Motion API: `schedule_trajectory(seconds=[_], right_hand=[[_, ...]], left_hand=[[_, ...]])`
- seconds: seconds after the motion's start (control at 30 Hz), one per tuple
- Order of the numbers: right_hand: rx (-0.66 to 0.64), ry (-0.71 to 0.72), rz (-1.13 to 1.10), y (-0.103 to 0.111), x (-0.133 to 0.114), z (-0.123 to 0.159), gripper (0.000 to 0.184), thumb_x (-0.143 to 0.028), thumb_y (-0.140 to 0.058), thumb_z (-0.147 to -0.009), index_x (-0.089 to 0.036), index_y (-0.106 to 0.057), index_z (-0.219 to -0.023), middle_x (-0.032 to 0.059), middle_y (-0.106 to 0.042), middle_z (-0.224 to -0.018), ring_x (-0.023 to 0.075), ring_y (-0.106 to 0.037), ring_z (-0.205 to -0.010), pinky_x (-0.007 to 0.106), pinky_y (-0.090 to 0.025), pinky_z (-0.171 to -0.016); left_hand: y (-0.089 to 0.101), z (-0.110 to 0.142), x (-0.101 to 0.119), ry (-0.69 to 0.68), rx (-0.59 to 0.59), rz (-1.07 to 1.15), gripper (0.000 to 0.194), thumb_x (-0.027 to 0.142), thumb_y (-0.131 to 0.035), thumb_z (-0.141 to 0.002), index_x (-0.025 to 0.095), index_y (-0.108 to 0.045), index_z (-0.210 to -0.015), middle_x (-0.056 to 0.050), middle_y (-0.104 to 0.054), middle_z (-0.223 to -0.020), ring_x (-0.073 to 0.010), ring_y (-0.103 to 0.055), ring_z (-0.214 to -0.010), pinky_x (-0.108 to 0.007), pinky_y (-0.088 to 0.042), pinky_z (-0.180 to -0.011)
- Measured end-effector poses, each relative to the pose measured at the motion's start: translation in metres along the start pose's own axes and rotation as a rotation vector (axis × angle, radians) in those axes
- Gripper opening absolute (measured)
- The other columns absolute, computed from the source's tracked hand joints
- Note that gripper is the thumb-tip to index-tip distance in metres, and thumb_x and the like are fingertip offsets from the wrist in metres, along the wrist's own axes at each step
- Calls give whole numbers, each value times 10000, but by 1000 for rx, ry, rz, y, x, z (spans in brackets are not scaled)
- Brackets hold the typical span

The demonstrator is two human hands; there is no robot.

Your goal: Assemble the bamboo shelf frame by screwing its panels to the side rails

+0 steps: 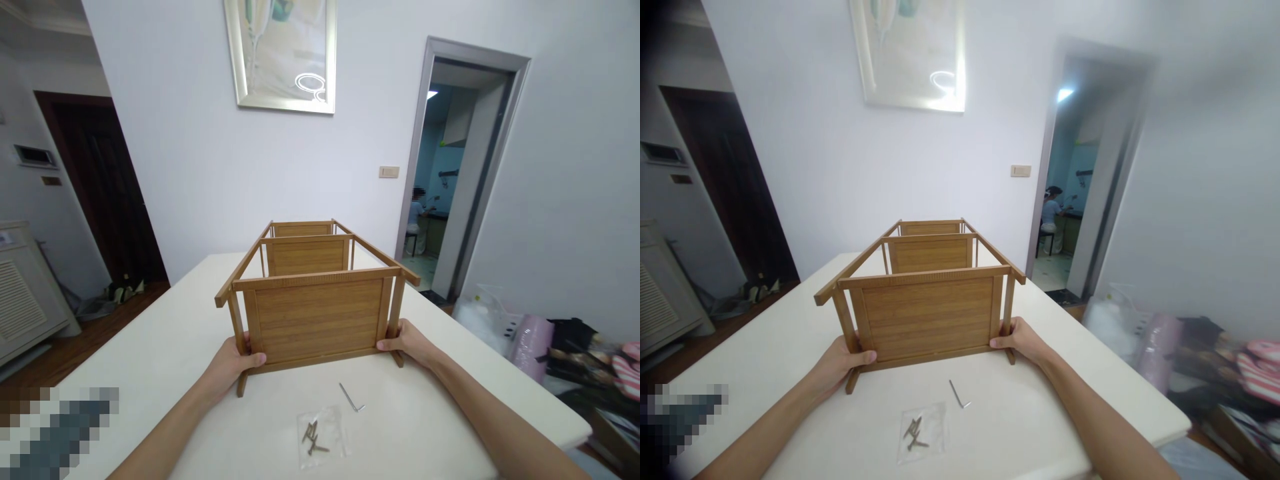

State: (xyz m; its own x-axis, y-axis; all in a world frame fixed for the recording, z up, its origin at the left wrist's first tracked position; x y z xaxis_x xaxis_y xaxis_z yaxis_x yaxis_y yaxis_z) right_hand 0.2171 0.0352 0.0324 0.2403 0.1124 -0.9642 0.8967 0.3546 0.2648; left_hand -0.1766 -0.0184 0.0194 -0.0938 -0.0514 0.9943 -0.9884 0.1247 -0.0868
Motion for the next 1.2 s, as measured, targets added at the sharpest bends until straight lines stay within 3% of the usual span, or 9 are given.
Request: schedule_trajectory(seconds=[0.3, 0.5, 0.63, 0.77, 0.9, 1.2], right_hand=[[-1, 3, -32, -1, -1, 1, 358, -393, -841, -520, -105, -690, -670, 50, -664, -626, 146, -580, -543, 243, -466, -494], [41, -9, -68, 2, 3, 0, 335, -359, -841, -544, -117, -708, -733, 67, -706, -748, 204, -649, -718, 300, -525, -697], [20, 3, -100, 2, 4, -1, 357, -384, -833, -549, -122, -706, -755, 73, -711, -784, 220, -654, -755, 325, -530, -748], [14, -13, -17, 2, 5, 0, 395, -418, -825, -543, -108, -707, -756, 75, -705, -742, 192, -634, -668, 276, -521, -616], [6, -47, 55, 2, 6, 0, 411, -451, -807, -549, -92, -697, -716, 66, -676, -647, 137, -551, -494, 225, -389, -392], [10, 2, 111, -1, 0, 2, 453, -486, -788, -563, -101, -699, -784, 77, -703, -734, 185, -614, -617, 261, -471, -522]], left_hand=[[3, 0, -4, 29, 66, -52, 496, 323, -862, -507, 137, -662, -921, -120, -716, -1028, -336, -636, -1033, -428, -525, -887], [0, 1, -3, 17, 71, 51, 491, 261, -862, -512, 125, -670, -943, -123, -716, -1032, -334, -636, -1038, -437, -519, -908], [-1, 2, -1, 21, 67, 113, 489, 231, -854, -529, 121, -677, -972, -127, -718, -1033, -332, -632, -1048, -439, -521, -909], [0, 2, 1, 45, 72, 83, 494, 236, -868, -497, 107, -684, -937, -139, -722, -1005, -348, -633, -1040, -467, -510, -924], [-1, 2, 3, 70, 78, 12, 512, 282, -878, -463, 115, -684, -907, -130, -727, -984, -350, -635, -1036, -462, -507, -929], [-1, 3, 4, 66, 51, 8, 543, 293, -869, -484, 131, -674, -965, -116, -720, -1021, -335, -635, -1038, -439, -503, -923]])
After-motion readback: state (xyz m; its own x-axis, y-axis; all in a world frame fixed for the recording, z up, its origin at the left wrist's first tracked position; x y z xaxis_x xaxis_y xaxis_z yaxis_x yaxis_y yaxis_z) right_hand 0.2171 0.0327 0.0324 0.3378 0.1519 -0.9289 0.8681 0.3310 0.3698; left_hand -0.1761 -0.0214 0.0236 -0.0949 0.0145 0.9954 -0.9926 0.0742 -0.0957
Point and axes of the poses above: each hand's wrist, its own z-axis away from the middle knuckle, its own y-axis out of the back of the hand, x = y × z, the point moved 2 cm from there along -z, towards the middle knuckle
